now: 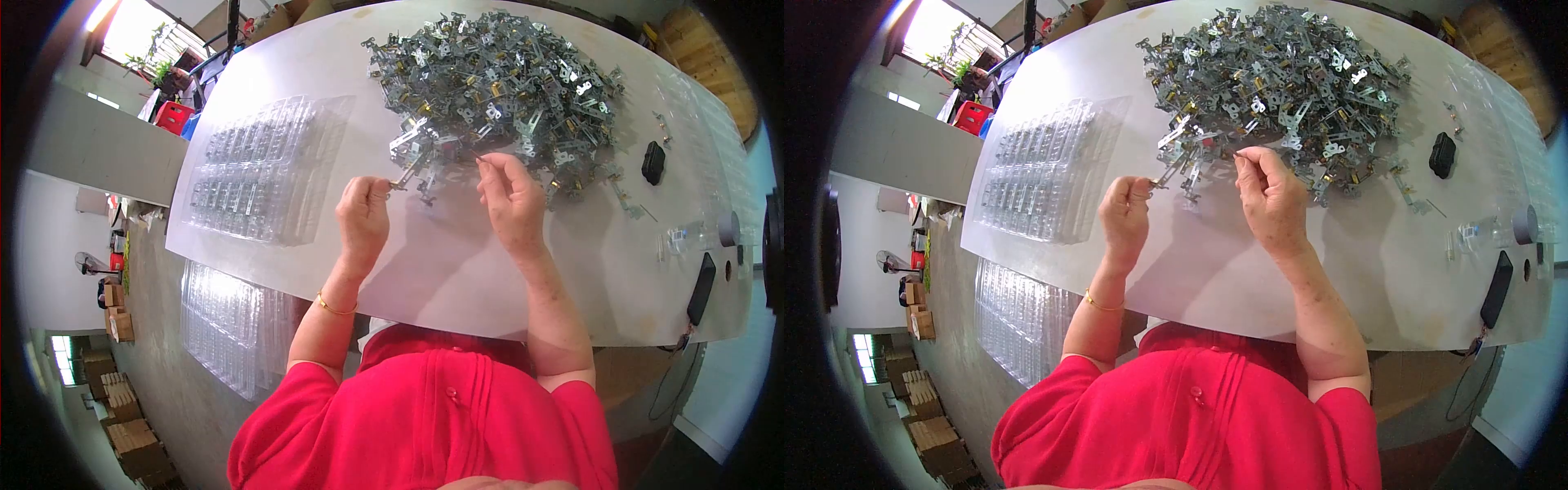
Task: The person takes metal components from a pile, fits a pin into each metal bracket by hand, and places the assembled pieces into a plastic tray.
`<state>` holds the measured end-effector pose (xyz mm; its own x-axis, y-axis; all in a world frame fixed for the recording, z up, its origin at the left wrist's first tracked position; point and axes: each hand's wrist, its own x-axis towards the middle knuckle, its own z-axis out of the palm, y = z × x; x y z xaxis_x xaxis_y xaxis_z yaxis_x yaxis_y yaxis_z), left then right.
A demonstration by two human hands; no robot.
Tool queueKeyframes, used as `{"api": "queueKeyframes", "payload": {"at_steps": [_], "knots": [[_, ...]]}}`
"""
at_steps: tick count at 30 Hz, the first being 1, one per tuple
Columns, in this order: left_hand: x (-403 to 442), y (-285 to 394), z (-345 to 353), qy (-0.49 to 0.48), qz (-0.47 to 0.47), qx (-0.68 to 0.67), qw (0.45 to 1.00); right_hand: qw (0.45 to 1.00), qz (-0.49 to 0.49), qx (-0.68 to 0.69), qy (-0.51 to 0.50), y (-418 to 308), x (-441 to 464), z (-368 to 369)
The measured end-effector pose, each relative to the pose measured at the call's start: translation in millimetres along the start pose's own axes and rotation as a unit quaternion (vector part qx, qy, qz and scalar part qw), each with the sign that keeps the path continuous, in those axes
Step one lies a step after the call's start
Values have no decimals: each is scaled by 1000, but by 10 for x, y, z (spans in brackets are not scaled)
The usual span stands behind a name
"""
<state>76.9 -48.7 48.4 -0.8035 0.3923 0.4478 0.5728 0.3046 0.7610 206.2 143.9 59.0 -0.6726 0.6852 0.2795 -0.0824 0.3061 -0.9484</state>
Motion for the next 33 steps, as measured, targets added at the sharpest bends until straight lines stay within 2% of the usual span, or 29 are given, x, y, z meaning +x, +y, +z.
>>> {"api": "queueKeyframes", "payload": {"at_steps": [2, 3, 9, 12, 15, 18, 21, 24, 27, 30, 33], "knots": [[39, 25, -68, -17, -115, -60, 991, 1000, 1, 1, -3, 6, 2, -1], [71, 8, -97, -26, -139, -70, 987, 1000, 5, 6, -5, 5, 1, 1], [210, -259, -73, -47, -143, -38, 988, 1000, -6, 7, -6, 16, -3, 10], [242, -176, -84, -61, -197, -43, 978, 1000, -6, 4, -7, 30, -5, 13], [207, -411, -16, -40, -159, -2, 986, 1000, -12, 1, -8, 32, -3, 20], [134, -325, 3, 16, -25, 90, 995, 1000, -6, -1, -10, 22, -2, 5], [93, -229, 69, 54, 179, 213, 959, 1000, -2, 4, -6, 19, -2, 14], [-3, 6, 172, -50, 243, 201, 948, 1000, -2, 9, -6, 15, -4, 20], [3, 187, 317, -131, 213, 238, 939, 1000, -5, 2, -8, 7, -6, 20], [40, 157, 460, -147, 181, 309, 922, 1000, 3, 3, -8, -6, -5, 6], [54, 101, 521, -140, 212, 314, 915, 1000, 11, 10, -7, -25, -2, -3]]}}
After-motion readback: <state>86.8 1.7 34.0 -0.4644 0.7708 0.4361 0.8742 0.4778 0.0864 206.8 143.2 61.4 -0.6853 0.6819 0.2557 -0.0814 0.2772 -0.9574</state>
